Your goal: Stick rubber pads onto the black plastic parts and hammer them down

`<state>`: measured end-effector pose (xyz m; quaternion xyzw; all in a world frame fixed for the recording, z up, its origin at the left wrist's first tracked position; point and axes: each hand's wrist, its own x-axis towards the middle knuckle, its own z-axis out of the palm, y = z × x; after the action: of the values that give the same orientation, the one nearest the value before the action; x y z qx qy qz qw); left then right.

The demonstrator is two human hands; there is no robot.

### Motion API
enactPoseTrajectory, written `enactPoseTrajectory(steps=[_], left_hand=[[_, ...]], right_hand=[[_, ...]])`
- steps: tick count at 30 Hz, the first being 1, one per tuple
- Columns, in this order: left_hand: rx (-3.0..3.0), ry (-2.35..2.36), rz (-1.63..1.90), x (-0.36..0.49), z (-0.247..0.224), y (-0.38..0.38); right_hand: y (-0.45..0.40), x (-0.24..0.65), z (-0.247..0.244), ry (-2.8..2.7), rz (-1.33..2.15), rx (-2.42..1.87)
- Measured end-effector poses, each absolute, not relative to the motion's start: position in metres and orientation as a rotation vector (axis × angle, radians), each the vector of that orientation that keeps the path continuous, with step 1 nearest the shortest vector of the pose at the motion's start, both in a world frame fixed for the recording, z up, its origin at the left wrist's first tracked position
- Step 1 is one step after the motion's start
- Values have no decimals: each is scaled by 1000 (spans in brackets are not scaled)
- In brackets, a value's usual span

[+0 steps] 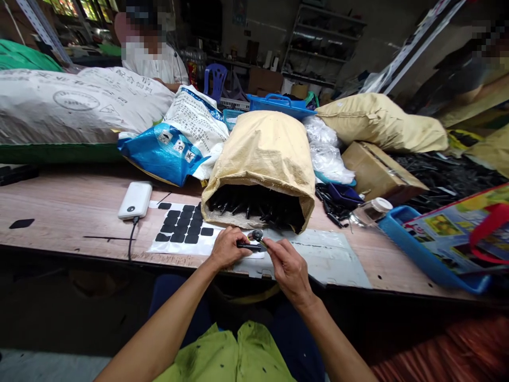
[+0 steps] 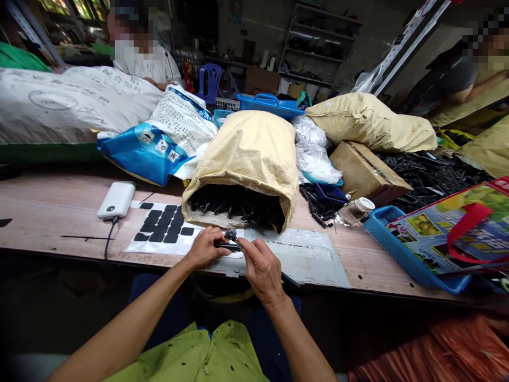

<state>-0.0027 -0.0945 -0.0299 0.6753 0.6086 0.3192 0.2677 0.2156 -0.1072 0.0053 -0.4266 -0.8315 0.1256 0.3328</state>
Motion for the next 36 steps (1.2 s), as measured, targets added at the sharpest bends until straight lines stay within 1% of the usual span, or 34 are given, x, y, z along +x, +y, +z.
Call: enactPoseTrajectory(steps=[5,10,17,22,28,31,33,35,36], left_hand=[[1817,1657,832,-3,-28,-95],[1805,1643,849,-2,-25,-96],[1820,1645,856,-1,-24,-96],[1841,1634,849,-2,-29,-97],[1897,1570,873,-7,-27,-96],[1904,1452,1022,-3,-15,-120],[1933,1282,1028,5,-12,-149],[2019,1067,811,15,-22,-180],[2029,1046,684,21,-31,-193]], right_hand=[[-112,218,1,-2290,262,-1214],[-110,226,5,-2170,244,-1213],[-104,242,-2,-2203,258,-1234],[-83,274,-4,-2236,222,-1149],[-61,316,-24,-2407,90,-1073],[-58,320,-31,-2380,99,-1106],[-59,319,-32,-2377,113,-1144],[-60,318,-33,-2382,123,-1174],[-61,318,-33,-2384,128,-1182]])
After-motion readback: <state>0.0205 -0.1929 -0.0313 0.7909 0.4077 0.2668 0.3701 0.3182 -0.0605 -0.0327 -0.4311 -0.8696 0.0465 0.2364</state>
